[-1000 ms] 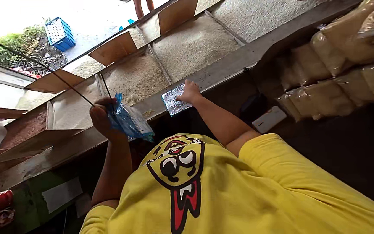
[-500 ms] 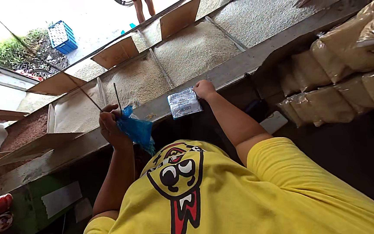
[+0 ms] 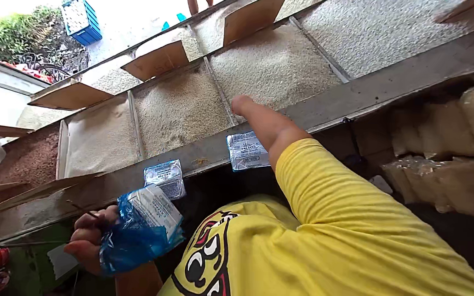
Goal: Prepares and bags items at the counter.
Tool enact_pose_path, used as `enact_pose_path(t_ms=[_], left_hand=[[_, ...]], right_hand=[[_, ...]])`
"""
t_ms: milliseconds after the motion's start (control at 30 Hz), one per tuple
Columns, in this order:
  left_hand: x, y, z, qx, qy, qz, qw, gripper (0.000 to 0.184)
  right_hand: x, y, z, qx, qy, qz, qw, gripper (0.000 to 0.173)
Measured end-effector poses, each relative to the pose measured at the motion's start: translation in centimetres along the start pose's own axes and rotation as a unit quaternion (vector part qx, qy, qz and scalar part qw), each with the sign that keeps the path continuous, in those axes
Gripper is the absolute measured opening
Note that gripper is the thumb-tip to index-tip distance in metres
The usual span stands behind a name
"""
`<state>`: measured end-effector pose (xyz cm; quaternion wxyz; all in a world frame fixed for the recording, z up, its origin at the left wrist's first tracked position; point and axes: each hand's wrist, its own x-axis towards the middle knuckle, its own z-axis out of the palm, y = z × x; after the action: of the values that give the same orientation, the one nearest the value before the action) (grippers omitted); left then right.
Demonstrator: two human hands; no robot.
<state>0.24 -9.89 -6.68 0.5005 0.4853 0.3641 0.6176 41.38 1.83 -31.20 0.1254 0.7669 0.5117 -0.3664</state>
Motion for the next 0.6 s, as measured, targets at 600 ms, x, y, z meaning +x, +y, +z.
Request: enact_pose_path(t_ms=[600], left_hand=[[-0.4, -0.7, -1.6, 0.023, -0.001, 0.042, 0.999, 0.054]], right_hand=[[2.0, -0.7, 0.0, -0.005, -0.037, -0.034, 0.999, 0.033]])
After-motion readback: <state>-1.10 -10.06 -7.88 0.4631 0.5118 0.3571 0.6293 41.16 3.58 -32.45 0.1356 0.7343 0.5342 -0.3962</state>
